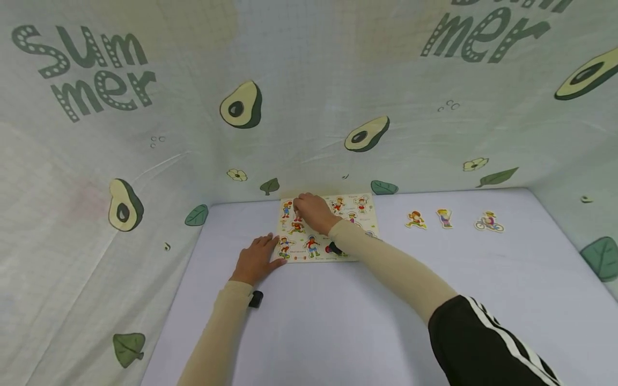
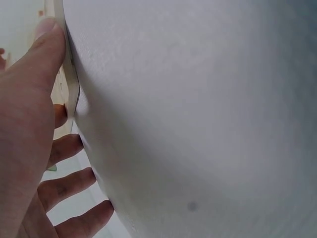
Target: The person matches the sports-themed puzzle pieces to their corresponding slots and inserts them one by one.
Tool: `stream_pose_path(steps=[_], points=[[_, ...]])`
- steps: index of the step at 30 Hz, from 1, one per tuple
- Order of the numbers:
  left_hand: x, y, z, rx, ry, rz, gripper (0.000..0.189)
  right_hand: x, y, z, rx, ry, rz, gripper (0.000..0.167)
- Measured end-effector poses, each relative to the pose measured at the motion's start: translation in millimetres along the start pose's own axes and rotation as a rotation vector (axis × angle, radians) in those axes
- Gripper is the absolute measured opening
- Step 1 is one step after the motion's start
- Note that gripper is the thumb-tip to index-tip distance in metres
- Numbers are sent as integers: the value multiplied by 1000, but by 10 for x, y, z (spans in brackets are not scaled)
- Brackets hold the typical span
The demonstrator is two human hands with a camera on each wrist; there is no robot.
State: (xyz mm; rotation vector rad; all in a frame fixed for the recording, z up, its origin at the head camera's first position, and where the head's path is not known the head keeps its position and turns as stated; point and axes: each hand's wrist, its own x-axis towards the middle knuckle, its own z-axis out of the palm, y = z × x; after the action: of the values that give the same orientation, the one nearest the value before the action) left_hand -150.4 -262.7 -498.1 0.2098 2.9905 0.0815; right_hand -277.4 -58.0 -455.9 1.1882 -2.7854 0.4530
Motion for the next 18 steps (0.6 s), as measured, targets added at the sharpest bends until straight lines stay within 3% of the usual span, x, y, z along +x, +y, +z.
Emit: stream_pose_path(steps=[11,18], points=[[-14,19,-24,2,16,6,78,316,-31,192,-10,-59,41,11],[-23,34,-35,0,14,15,77,410,-33,288,19,-66,70,9]])
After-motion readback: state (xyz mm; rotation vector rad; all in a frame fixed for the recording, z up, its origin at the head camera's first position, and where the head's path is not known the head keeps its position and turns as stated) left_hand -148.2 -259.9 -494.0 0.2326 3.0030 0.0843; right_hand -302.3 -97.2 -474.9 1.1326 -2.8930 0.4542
